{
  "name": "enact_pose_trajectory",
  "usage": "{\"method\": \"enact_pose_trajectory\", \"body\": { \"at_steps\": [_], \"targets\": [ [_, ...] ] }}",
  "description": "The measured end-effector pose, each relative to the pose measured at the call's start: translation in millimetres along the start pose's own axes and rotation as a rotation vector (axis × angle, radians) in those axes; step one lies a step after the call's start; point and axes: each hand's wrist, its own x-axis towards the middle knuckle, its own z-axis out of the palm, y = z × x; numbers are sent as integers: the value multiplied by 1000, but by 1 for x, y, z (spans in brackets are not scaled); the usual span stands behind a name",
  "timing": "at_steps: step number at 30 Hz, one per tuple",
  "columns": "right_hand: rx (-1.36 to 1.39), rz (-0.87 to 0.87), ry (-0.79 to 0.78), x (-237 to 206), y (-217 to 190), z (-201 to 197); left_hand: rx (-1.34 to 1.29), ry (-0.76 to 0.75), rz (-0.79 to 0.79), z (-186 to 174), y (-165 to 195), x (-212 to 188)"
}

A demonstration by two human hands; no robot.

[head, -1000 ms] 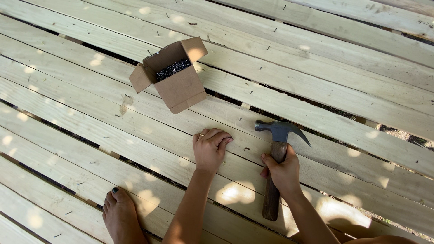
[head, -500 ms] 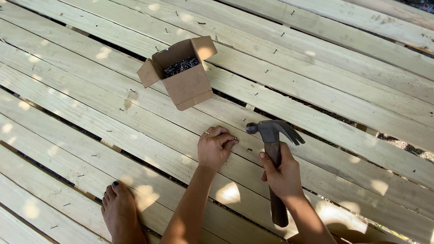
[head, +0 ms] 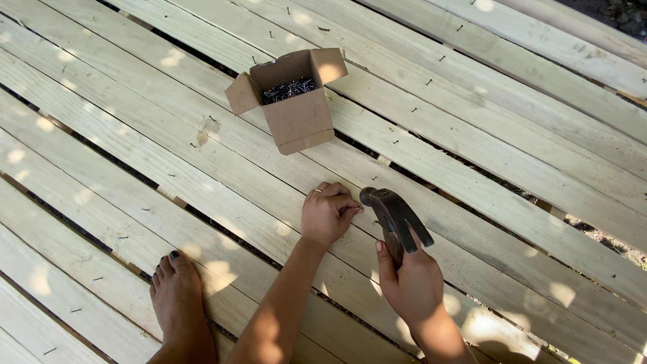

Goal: The person hammers nails into a slatted wooden frame outdoors. They take nails one at a time from an open cardboard box, position each nail on a wood slat, and drive it in with a claw hammer, working across different slats.

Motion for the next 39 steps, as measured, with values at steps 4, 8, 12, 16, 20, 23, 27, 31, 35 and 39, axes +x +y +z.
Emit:
{"method": "enact_pose_trajectory", "body": {
  "at_steps": [4, 8, 12, 16, 20, 23, 27, 31, 35, 39],
  "targets": [
    [-95, 161, -141, 8, -5, 5, 37, -13, -2, -4, 2, 3],
    [-10, 101, -63, 8, -9, -6, -54, -9, 15, -11, 3, 5],
    [59, 24, 58, -4, -10, -15, -135, 21, -72, -15, 1, -3],
    [-283, 27, -87, 2, -10, 7, -70, 33, -106, -11, -2, -2],
    [-61, 77, -42, 5, -1, 7, -61, 56, -84, -7, -3, 0],
    [8, 101, 2, -1, 2, 5, -103, 64, -101, -9, -3, -3],
    [-122, -8, 24, -1, 3, 16, -115, 90, -80, -17, 6, -2],
    [1, 100, -13, 5, 11, 16, -232, 80, -176, -35, 25, 8],
    [57, 144, 36, 14, 10, 1, -192, 433, -8, -76, 21, 60],
    [211, 171, 76, 26, -6, -7, 51, 323, -123, -118, -27, 178]
  ]
}}
